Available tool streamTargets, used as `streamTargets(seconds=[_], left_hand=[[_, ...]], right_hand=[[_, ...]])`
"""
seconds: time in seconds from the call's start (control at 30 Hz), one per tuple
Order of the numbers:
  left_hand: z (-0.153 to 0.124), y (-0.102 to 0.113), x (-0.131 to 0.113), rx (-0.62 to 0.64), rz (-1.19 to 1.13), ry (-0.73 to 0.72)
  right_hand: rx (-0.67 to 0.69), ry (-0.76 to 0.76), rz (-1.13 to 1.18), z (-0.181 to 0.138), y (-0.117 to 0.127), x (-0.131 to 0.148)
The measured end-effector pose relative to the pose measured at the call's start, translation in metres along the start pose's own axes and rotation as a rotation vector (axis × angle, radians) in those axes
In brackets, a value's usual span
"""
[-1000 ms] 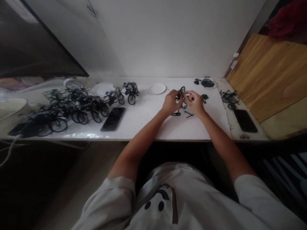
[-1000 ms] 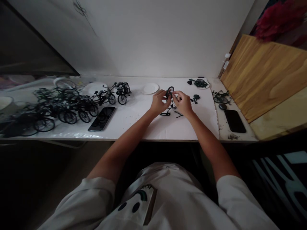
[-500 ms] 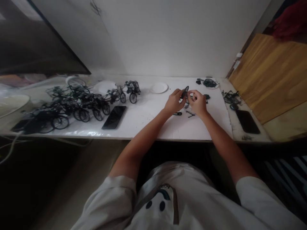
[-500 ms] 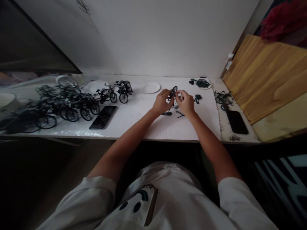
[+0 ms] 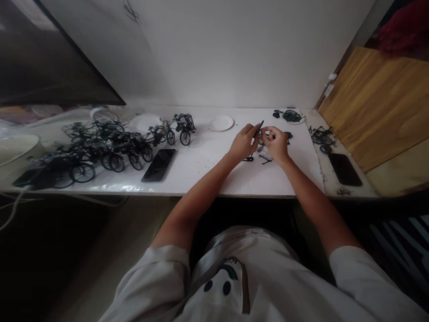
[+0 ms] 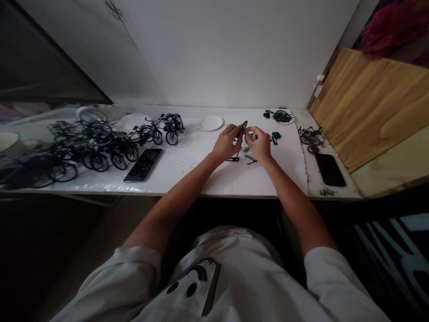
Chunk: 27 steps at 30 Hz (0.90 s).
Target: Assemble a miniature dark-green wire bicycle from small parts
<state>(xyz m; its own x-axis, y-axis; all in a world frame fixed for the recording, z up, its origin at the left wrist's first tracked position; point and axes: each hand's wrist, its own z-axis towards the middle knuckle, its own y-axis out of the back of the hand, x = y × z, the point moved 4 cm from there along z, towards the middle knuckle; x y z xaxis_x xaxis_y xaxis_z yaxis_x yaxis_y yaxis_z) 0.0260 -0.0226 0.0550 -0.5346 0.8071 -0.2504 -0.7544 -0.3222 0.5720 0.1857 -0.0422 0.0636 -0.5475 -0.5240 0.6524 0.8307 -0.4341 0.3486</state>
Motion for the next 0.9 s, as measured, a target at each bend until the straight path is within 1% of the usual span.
streamTargets(seconds=[0.2,0.53,0.73,0.9], left_hand=[[0.0,-0.001,-0.001,0.024,0.021,-0.017],[-0.001,-0.004,0.0,0.057,0.075,-0.032],[-0.002,-0.006,0.0,0.075,0.083,-0.033],[-0.003,-0.01,0.005,0.072,0.1,-0.048]], right_hand=[[-0.015,-0.051,0.094,0.002,-0.001,-0.001],[0.036,-0.268,0.187,0.006,-0.005,-0.007],[0.048,-0.307,0.209,0.007,-0.005,-0.007],[0.051,-0.386,0.252,0.007,-0.009,-0.012]])
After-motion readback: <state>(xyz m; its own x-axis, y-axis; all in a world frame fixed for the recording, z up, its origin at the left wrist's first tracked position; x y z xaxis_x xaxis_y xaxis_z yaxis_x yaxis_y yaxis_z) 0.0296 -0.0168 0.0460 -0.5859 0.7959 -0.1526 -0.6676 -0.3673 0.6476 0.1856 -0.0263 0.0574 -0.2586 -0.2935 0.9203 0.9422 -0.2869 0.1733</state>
